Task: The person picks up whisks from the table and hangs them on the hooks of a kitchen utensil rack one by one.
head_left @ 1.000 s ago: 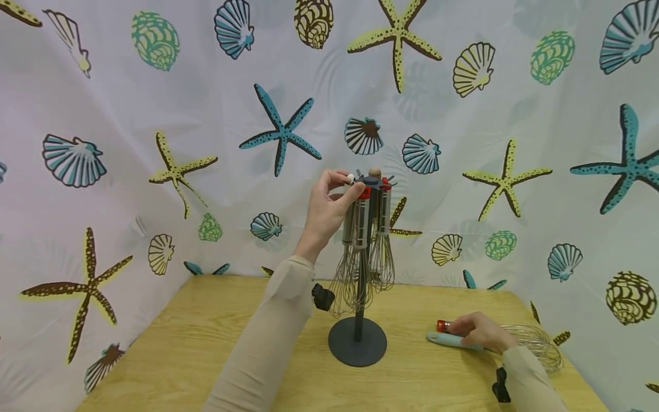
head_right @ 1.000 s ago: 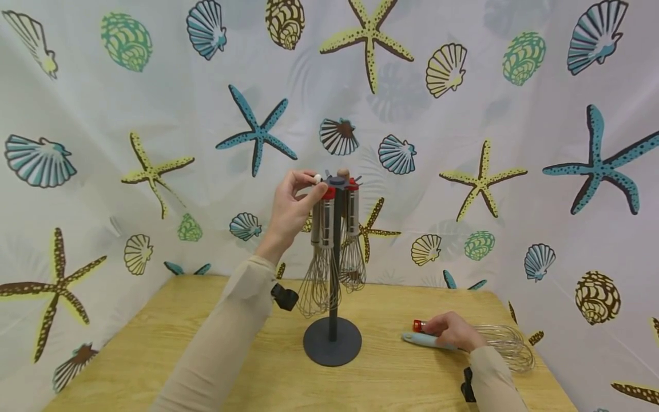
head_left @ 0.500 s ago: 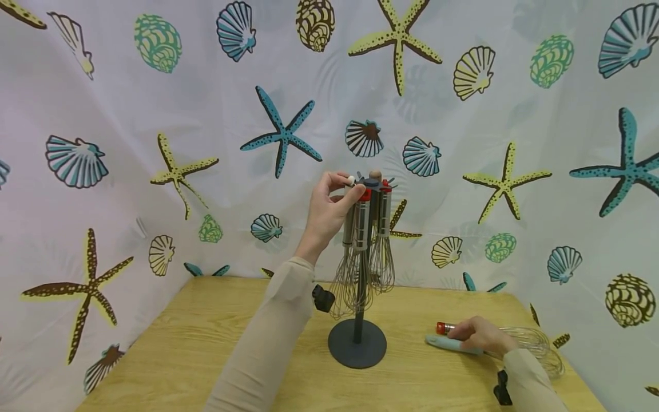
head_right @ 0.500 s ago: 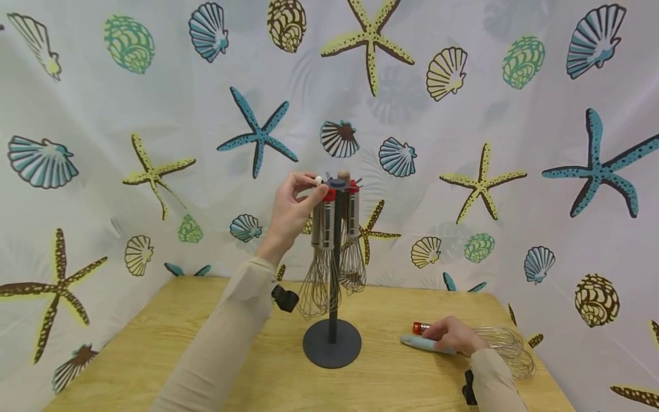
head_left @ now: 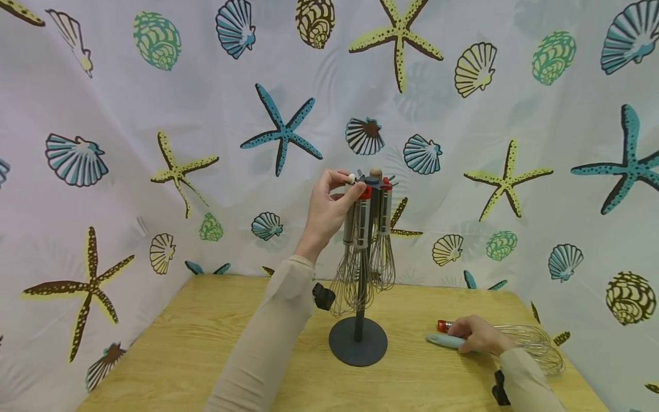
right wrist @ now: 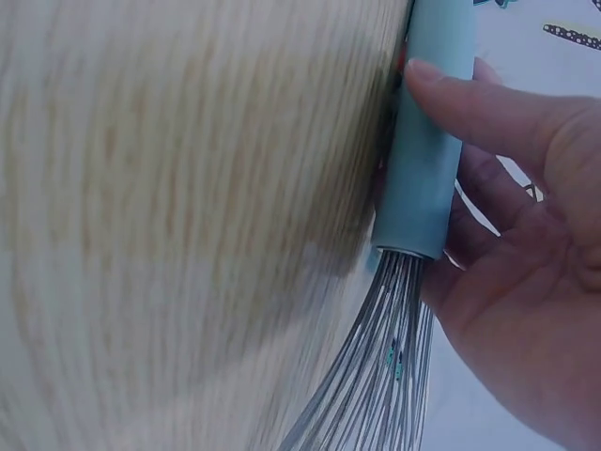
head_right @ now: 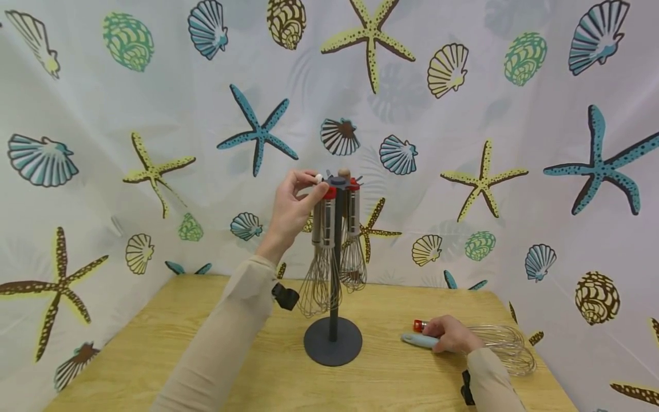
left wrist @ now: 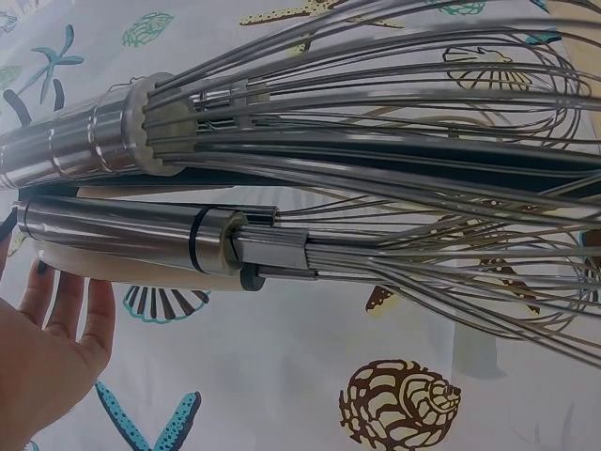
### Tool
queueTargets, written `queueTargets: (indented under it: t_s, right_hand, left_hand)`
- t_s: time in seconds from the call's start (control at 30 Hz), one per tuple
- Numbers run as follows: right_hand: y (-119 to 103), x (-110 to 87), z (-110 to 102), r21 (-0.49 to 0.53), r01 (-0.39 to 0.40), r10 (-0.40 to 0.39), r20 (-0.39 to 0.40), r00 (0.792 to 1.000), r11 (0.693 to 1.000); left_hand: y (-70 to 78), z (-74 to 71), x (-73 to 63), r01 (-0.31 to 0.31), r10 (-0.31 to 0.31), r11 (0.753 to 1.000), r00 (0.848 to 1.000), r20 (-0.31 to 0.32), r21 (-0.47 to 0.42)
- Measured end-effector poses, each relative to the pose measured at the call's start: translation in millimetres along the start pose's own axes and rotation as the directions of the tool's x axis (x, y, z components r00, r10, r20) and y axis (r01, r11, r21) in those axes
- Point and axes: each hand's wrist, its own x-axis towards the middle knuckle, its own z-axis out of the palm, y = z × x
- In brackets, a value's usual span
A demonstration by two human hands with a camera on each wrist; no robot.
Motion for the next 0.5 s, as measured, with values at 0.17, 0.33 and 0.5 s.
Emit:
queueTargets:
  t_s: [0.17, 0.33, 0.5]
  right_hand:
    - [2.5, 0.9, 1.2, -0.025, -0.025, 0.024, -0.032, 0.999, 0.999]
    - [0.2, 2.0, 1.4, -0.03, -0.023, 0.021, -0.064, 0.998, 0.999]
    - [-7.3, 3.9, 0.8, -0.026, -0.008, 0.006, -0.071, 0.997, 1.0]
  left_hand:
    - [0.5, 1.5, 0.4, 0.002, -0.002, 1.0, 1.0, 0.005, -0.003]
    - [0.8, 1.2, -0.3, 0.004, -0.004, 1.0, 1.0, 0.004, -0.002]
    - [2.1, 0.3, -0.5, 0.009, -0.009, 1.0, 1.0, 0.006, -0.01]
